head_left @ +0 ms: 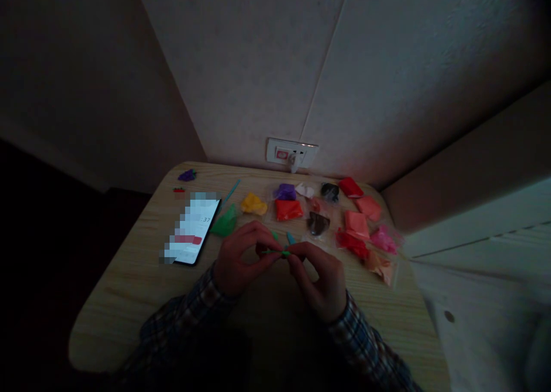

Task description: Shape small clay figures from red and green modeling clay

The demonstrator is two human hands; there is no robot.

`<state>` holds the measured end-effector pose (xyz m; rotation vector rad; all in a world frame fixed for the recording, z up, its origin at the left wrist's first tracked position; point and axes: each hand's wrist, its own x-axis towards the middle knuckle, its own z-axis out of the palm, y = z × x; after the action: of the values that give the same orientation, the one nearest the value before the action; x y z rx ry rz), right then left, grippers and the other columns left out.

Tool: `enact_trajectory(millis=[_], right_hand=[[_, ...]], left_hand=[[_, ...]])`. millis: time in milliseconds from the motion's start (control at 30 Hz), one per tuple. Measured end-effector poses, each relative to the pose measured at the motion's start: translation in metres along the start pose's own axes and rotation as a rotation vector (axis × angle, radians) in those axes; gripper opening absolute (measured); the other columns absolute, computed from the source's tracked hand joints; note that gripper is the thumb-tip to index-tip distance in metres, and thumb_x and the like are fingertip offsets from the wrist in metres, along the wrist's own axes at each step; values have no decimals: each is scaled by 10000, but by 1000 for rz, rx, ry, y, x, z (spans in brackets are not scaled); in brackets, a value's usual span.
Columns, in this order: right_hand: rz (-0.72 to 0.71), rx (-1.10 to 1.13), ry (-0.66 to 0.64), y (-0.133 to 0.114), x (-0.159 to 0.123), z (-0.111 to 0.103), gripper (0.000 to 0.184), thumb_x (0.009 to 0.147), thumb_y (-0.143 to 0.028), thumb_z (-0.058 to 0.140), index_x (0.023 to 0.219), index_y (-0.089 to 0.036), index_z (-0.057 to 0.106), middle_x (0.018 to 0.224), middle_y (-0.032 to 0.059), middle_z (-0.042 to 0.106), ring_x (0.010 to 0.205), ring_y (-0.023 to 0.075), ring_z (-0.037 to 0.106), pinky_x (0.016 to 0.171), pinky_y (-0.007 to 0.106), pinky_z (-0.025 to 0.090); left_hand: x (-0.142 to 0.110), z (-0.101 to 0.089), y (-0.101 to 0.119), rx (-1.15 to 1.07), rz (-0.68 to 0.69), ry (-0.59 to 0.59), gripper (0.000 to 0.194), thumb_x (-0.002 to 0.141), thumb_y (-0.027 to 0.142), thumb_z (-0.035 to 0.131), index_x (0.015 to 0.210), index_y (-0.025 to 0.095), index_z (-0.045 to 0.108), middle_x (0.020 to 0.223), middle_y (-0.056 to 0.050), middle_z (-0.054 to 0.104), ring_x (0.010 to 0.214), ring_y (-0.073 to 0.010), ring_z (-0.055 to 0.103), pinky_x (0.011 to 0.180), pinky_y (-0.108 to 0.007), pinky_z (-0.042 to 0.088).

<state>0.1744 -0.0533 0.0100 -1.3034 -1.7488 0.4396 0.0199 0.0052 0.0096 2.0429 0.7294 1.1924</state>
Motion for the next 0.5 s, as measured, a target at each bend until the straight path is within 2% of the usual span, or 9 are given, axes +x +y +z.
enact_trajectory(millis=[500], right_hand=[[10, -9, 10, 0, 1, 0, 158, 870, -215, 462, 799, -157, 592, 570, 5, 584, 520, 131, 557, 507, 235, 434]], left_hand=[[-1, 1, -1, -32, -8, 5, 32, 755, 164, 667, 767, 146, 643, 691, -8, 573, 581, -92, 517, 532, -203, 447]])
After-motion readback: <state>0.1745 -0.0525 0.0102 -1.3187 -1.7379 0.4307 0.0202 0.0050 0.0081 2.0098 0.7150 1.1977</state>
